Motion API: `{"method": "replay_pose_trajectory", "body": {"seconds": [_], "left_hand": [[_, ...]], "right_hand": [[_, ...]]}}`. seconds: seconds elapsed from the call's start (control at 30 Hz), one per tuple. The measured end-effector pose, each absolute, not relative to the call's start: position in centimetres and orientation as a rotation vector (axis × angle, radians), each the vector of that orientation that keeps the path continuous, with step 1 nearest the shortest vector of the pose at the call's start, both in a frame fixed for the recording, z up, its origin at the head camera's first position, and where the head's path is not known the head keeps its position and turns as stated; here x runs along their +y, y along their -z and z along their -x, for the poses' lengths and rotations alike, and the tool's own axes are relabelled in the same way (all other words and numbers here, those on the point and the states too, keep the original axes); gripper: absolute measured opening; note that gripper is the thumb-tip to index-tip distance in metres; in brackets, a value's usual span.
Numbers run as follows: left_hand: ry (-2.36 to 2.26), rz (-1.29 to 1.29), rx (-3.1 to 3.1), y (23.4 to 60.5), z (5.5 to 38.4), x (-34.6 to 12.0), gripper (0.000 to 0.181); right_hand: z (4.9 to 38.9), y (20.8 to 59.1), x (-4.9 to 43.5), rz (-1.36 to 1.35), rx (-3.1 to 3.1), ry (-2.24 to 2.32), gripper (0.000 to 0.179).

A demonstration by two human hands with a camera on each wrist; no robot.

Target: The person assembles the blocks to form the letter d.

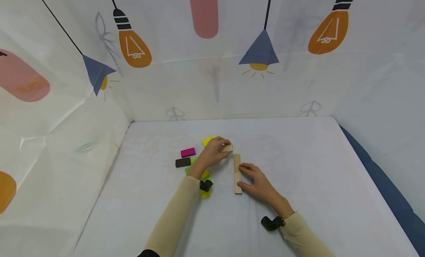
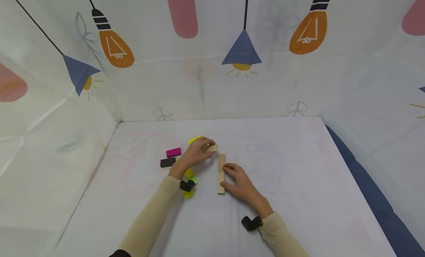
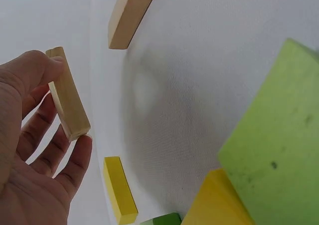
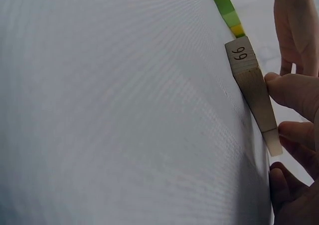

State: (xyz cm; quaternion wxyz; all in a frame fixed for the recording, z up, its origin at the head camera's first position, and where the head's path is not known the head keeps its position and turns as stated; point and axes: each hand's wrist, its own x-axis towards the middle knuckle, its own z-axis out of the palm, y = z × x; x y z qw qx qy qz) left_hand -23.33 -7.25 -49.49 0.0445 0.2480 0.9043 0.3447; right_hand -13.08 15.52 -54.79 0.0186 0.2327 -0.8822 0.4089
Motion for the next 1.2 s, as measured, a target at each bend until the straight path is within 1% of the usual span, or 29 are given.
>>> {"method": "replay_pose_trajectory", "body": {"seconds": [0.33,0.63,0.8,1.0,1.2], "left_hand": [[-0.884,-0.723,2.766,49.8,24.9,-5.7,0.033],[-0.729,-0.669,2.819,50.7,25.4,-5.0,0.03],[-0.8,-0.627,2.825,51.1,25.2,-5.1,0.035],[-1.019,-0.44,2.829,51.3,24.2,-5.5,0.044],[-1.265,-0.118,2.836,51.7,23.1,-5.6,0.05]], "right_hand": [[13.1,55.1,15.5,-0.731,-2.73,-1.257,0.055],[13.1,54.9,15.6,-0.754,-2.704,-1.27,0.055],[13.2,55.0,15.6,-0.742,-2.713,-1.26,0.056],[13.1,55.1,15.6,-0.734,-2.719,-1.266,0.056],[13.1,55.1,15.5,-0.728,-2.716,-1.275,0.056]]}}
